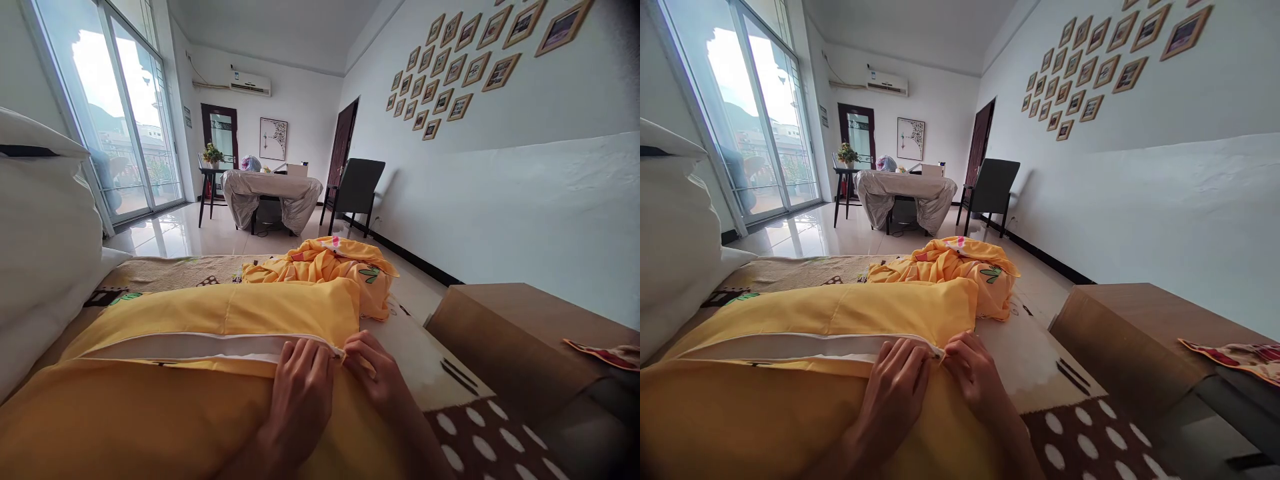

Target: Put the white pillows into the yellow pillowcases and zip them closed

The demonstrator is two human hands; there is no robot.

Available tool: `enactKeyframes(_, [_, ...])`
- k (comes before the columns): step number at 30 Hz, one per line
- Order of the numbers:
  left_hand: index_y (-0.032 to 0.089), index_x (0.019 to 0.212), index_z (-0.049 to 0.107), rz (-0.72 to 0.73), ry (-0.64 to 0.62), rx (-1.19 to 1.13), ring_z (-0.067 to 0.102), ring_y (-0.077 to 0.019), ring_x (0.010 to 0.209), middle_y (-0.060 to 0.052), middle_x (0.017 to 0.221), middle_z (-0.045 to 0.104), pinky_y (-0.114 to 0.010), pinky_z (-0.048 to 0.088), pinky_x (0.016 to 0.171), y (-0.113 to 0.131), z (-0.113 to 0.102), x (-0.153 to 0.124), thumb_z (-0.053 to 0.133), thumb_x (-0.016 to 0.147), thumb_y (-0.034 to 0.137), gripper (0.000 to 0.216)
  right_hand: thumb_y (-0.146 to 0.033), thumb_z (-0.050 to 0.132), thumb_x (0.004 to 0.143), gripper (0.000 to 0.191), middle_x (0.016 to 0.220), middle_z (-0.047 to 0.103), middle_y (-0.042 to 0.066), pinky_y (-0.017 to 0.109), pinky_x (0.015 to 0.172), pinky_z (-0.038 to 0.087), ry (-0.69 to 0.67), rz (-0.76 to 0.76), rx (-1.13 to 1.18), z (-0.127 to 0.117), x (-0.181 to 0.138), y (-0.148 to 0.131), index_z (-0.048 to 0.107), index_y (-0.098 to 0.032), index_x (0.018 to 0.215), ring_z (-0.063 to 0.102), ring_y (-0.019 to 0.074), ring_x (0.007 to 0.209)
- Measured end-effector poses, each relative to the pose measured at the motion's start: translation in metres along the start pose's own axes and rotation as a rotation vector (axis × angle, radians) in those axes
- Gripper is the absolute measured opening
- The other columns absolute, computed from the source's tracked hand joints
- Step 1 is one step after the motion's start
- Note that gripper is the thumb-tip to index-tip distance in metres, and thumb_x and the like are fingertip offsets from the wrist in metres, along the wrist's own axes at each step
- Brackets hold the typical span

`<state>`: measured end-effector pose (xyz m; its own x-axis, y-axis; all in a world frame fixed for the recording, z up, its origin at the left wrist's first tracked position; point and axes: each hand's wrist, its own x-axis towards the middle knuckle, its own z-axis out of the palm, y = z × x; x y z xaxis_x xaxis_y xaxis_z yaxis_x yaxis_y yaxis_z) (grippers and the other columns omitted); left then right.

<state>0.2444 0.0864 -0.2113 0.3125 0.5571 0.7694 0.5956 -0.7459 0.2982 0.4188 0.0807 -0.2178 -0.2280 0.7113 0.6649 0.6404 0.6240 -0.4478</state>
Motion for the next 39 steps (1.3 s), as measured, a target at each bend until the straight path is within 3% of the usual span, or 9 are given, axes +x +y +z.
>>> enactKeyframes(7, [0.018, 0.072, 0.050, -0.158, -0.163, -0.009, 0.050, -0.0179, 0.073, -0.002, 0.076, 0.057, -0.030, 0.036, 0.070, -0.009, -0.021, 0.008, 0.044, 0.091, 0.011, 0.021, -0.021, 0.048, 0.093, 0.010, 0.085, 0.061, 0.003, 0.030, 0.073, 0.046, -0.004, 0.012, -0.121, -0.005, 0.000, -0.002, 0.056, -0.022, 0.087, 0.056, 0.0170, 0.081])
enactKeyframes(12, [0.018, 0.075, 0.052, -0.201, -0.230, -0.024, 0.050, -0.0190, 0.075, -0.003, 0.080, 0.058, -0.031, 0.037, 0.071, -0.011, -0.020, 0.006, 0.041, 0.091, 0.010, 0.020, -0.019, 0.048, 0.091, 0.027, 0.101, 0.065, 0.006, 0.032, 0.079, 0.047, 0.235, -0.066, -0.207, 0.005, 0.002, -0.020, 0.056, -0.023, 0.117, 0.059, 0.0190, 0.093])
enactKeyframes(17, [0.018, 0.074, 0.051, -0.156, -0.194, -0.022, 0.048, -0.0187, 0.073, -0.002, 0.078, 0.056, -0.030, 0.036, 0.069, -0.012, -0.015, 0.003, 0.042, 0.089, 0.008, 0.020, -0.013, 0.054, 0.089, 0.016, 0.090, 0.069, 0.003, 0.033, 0.080, 0.040, 0.293, -0.188, -0.314, 0.025, 0.002, -0.030, 0.063, -0.022, 0.099, 0.059, 0.0173, 0.086])
enactKeyframes(23, [0.018, 0.075, 0.050, -0.113, -0.180, 0.019, 0.047, -0.0184, 0.073, -0.003, 0.077, 0.055, -0.030, 0.036, 0.070, -0.014, -0.012, 0.001, 0.040, 0.088, 0.006, 0.020, -0.015, 0.055, 0.089, 0.010, 0.078, 0.066, 0.002, 0.033, 0.077, 0.036, 0.346, -0.140, -0.324, 0.040, 0.002, -0.025, 0.063, -0.021, 0.092, 0.055, 0.0163, 0.077])
enactKeyframes(33, [0.019, 0.073, 0.052, -0.032, -0.163, 0.172, 0.048, -0.0175, 0.068, 0.000, 0.074, 0.057, -0.031, 0.032, 0.068, -0.016, -0.018, 0.002, 0.043, 0.090, 0.006, 0.023, -0.015, 0.055, 0.089, 0.010, 0.073, 0.061, 0.000, 0.032, 0.072, 0.037, 0.277, -0.050, -0.232, 0.036, 0.001, -0.029, 0.056, -0.022, 0.082, 0.051, 0.0156, 0.072])
enactKeyframes(39, [0.019, 0.077, 0.055, -0.078, -0.319, 0.117, 0.054, -0.0174, 0.075, 0.000, 0.079, 0.059, -0.030, 0.036, 0.069, -0.014, -0.035, 0.006, 0.046, 0.090, 0.008, 0.019, -0.013, 0.051, 0.088, 0.011, 0.070, 0.057, 0.000, 0.029, 0.066, 0.037, 0.272, -0.036, -0.183, 0.033, 0.002, -0.031, 0.054, -0.021, 0.082, 0.049, 0.0149, 0.069])
